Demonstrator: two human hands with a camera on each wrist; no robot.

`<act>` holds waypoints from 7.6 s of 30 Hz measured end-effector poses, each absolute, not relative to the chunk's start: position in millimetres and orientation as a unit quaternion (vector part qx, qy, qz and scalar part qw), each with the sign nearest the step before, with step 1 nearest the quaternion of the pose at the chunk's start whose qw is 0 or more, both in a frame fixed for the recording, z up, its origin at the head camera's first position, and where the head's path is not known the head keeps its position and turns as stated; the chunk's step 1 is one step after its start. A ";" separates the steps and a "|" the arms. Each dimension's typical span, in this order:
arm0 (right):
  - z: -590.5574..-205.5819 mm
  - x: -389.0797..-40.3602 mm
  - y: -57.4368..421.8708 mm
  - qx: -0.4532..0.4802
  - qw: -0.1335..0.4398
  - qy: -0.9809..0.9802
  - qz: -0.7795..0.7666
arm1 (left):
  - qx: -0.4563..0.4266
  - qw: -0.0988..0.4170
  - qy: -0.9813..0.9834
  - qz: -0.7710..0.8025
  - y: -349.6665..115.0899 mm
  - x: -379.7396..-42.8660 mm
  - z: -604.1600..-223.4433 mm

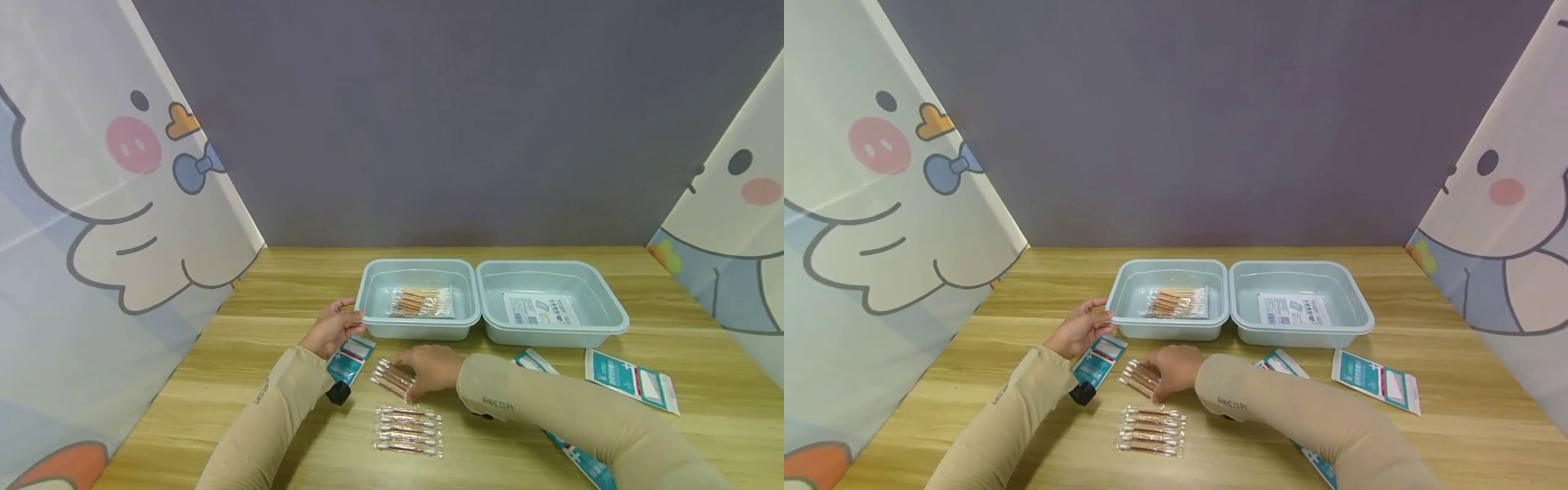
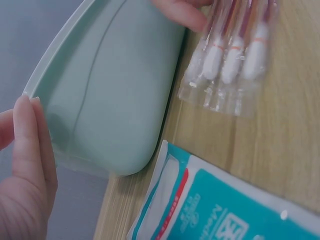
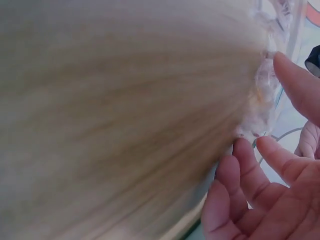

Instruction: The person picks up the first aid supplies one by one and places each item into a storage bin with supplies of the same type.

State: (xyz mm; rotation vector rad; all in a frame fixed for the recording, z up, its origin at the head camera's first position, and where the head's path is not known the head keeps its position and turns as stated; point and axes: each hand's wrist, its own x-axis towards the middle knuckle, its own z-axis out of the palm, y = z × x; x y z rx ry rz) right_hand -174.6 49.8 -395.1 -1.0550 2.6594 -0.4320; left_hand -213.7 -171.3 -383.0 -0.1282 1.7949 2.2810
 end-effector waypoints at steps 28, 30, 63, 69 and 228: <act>-389.0 -169.2 54.1 -0.334 0.145 0.920 -0.147 | -0.036 0.120 0.613 0.780 -172.3 -212.8 -384.1; -388.1 -168.6 54.6 -0.334 0.140 0.921 -0.145 | -0.038 0.121 0.613 0.780 -172.4 -213.2 -383.7; -384.6 -176.2 66.7 -0.345 0.092 0.917 -0.176 | -0.040 0.123 0.611 0.781 -171.2 -211.9 -381.2; -385.3 -184.0 78.1 -0.361 0.147 0.867 -0.310 | -0.033 0.128 0.611 0.781 -172.0 -212.3 -381.5; -315.3 -281.9 97.4 -0.035 0.180 0.840 -0.511 | -0.031 0.118 0.602 0.789 -169.1 -209.3 -385.7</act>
